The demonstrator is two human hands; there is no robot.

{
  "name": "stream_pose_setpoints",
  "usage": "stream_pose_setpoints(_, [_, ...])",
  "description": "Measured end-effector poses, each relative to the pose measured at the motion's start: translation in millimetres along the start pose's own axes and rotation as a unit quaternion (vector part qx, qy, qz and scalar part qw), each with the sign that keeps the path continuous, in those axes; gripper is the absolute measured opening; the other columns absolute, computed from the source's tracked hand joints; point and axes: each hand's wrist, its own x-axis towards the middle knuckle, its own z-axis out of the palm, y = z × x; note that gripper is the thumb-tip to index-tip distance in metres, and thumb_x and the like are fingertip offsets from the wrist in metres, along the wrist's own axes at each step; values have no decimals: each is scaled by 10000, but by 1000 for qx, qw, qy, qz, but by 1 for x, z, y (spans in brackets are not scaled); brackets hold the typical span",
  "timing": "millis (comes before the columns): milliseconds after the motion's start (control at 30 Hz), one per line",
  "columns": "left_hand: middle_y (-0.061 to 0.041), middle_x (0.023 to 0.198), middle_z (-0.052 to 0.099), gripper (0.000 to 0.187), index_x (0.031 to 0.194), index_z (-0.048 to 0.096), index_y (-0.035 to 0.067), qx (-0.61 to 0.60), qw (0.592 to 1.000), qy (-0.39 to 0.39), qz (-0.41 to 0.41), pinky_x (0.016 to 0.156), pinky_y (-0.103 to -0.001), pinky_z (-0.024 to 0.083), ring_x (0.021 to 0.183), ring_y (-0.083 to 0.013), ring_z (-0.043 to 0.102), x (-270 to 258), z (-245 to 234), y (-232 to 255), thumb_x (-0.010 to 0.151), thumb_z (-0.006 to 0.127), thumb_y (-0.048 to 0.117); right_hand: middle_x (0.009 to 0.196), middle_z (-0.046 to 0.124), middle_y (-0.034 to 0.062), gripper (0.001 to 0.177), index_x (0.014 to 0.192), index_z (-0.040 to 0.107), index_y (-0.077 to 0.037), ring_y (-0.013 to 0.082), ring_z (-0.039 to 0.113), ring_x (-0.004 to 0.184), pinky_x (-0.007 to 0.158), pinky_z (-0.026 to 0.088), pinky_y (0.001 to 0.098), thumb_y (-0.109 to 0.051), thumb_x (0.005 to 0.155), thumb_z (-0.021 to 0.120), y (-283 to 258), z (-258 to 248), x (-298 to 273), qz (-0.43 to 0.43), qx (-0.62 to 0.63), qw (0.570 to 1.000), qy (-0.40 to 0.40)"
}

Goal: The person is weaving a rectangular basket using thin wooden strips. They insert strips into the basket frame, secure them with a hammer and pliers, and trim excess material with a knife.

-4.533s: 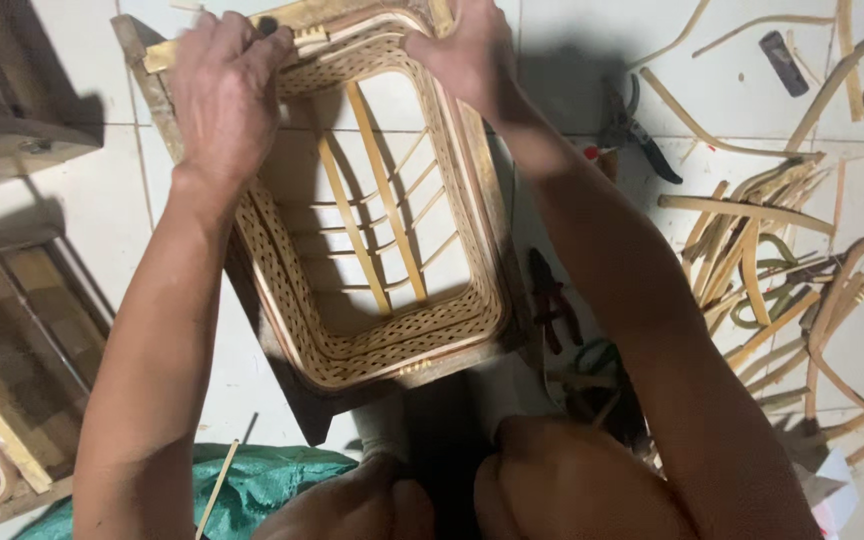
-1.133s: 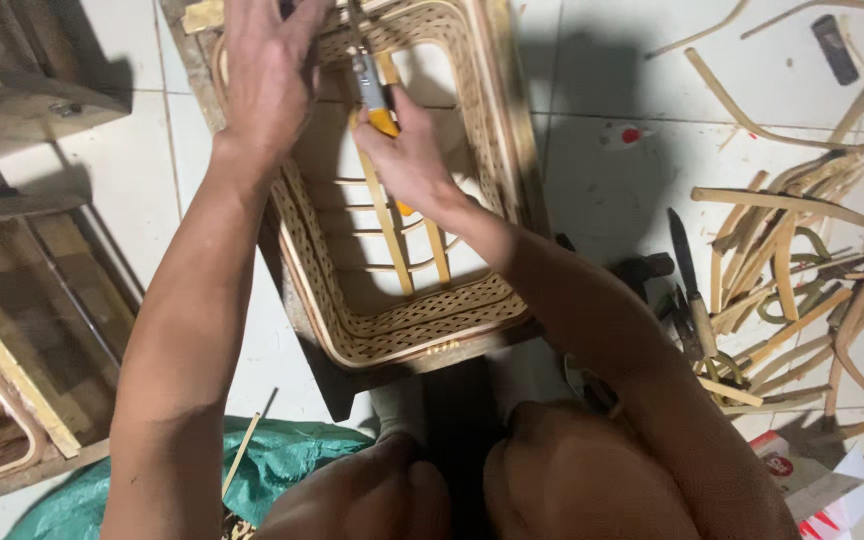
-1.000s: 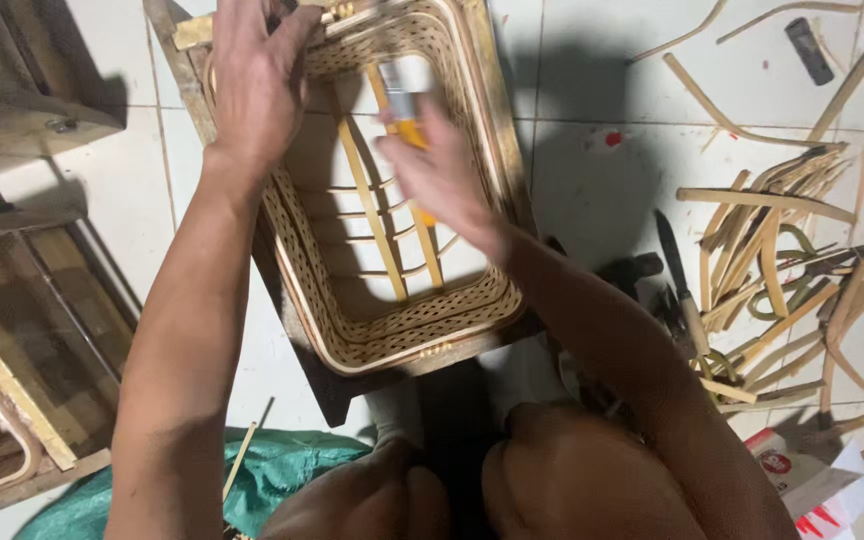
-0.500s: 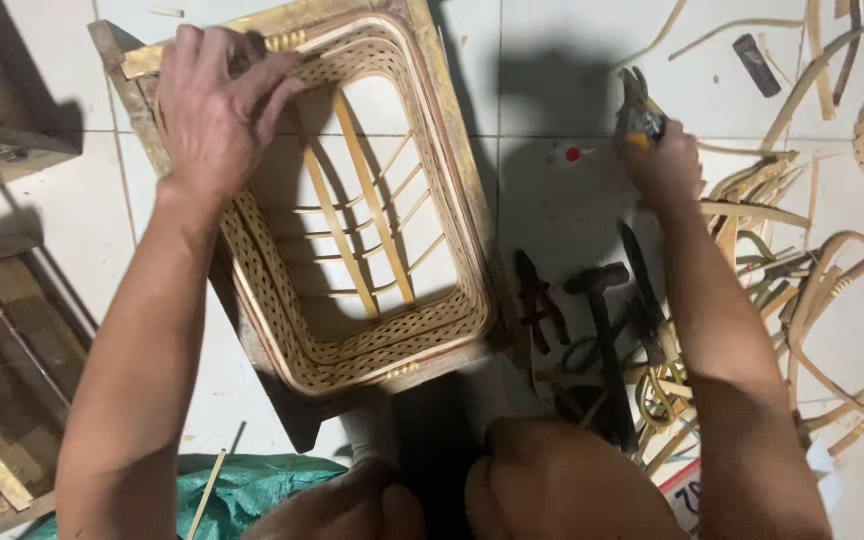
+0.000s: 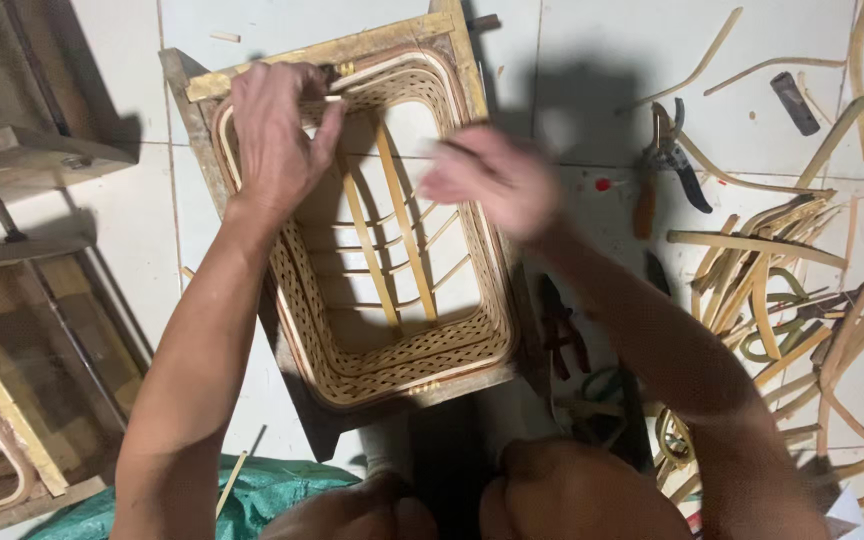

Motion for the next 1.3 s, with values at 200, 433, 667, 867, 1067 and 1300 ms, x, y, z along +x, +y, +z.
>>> stream_pose_setpoints(200, [-64,949,545,326,1160,570,82,-4,1000,-4,-1,870,-401,356,901,-241,478,4,-10,8,989,845,122,1148,705,105,473,1249,519,-143,262,734,1088,923,621,374,-446,931,692,62,99,107,334,309,872,179])
stream_pose_setpoints(433, [-63,1009,591,346,1176,597,83,-11,1000,-15,20,909,-413,362,936,-237,510,7,-18,13,957,863,108,957,705,72,326,1019,622,-59,172,715,864,809,637,365,-298,900,808,88,118,106,242,382,853,261])
stream_pose_setpoints(667, [-58,1000,575,252,1174,760,59,-24,998,-50,27,956,-415,376,978,-241,499,2,-28,14,976,882,156,992,732,103,286,1018,600,-98,261,768,971,886,675,426,-192,854,815,76,94,99,253,347,876,219])
stream_pose_setpoints(867, [-42,1044,604,166,1058,824,83,-36,998,-51,28,971,-413,383,1023,-235,500,1,-32,13,992,879,225,1055,707,109,230,1020,615,-92,255,754,992,884,682,423,-160,886,789,68,79,101,280,332,884,174])
stream_pose_setpoints(1067, [-32,992,603,189,1090,836,131,-34,998,-57,20,927,-406,375,989,-228,494,3,-31,10,1001,884,290,1016,690,95,202,1011,613,-75,234,766,960,871,646,404,-146,903,768,67,71,104,287,327,889,141])
stream_pose_setpoints(1300, [-14,1000,604,152,1085,838,120,-41,997,-67,24,920,-389,354,995,-216,495,3,-32,7,991,836,240,1015,681,92,195,1027,613,-74,215,756,939,884,689,396,-134,920,765,65,67,101,282,337,888,132])
